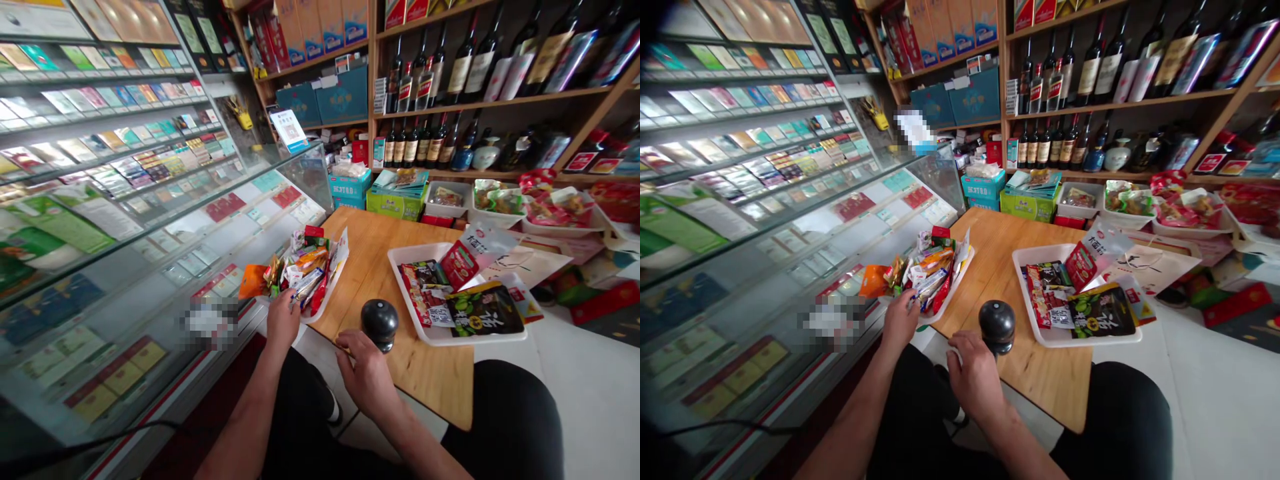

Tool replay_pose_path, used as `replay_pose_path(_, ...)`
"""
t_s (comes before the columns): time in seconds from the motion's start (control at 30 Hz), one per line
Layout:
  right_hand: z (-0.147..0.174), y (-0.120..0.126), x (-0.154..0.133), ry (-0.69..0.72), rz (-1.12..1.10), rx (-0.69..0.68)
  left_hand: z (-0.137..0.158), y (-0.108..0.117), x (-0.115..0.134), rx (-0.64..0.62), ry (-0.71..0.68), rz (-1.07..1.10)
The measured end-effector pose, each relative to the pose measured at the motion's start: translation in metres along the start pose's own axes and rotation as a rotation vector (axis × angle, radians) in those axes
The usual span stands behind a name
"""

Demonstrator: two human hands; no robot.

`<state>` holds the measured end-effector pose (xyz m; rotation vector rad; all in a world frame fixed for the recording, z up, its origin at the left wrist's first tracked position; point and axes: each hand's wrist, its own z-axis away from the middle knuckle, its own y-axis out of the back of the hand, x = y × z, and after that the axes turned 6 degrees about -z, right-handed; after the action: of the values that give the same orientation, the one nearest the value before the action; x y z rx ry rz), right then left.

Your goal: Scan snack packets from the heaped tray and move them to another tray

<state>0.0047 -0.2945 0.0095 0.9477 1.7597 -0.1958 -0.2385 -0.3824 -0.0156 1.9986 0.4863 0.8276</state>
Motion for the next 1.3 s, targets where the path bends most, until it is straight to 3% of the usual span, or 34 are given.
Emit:
replay_pose_path(0.23,0.003,-0.006,-0.005,-0.038,0.033,-0.051,-0.025,-0.019,-0.01,-0.065,-0.028,-0.131)
replay_pose_path(0.4,0.006,-0.007,-0.006,-0.063,0.028,-0.064,-0.023,-0.008,-0.007,-0.053,0.061,-0.065)
replay_pose_path(0.47,0.005,-0.007,-0.006,-0.075,0.025,-0.074,-0.017,0.001,-0.002,-0.061,0.152,0.087)
replay_pose_path(0.6,-0.006,-0.006,-0.007,-0.143,-0.003,-0.064,0.002,0.021,0.013,-0.117,0.386,0.591)
replay_pose_path(0.67,-0.018,-0.003,-0.008,-0.204,-0.045,-0.013,0.013,0.031,0.024,-0.122,0.43,0.79)
replay_pose_path(0.8,-0.047,0.009,-0.009,-0.358,-0.234,0.145,0.034,0.051,0.045,-0.158,0.396,0.944)
replay_pose_path(1.0,-0.068,0.036,-0.018,-0.488,-0.593,0.215,0.053,0.067,0.065,-0.308,0.153,0.744)
replay_pose_path(1.17,-0.064,0.049,-0.019,-0.51,-0.444,0.222,0.056,0.066,0.078,-0.279,0.05,0.778)
replay_pose_path(1.3,-0.06,0.053,-0.012,-0.48,-0.368,0.216,0.053,0.056,0.089,-0.233,0.121,0.904)
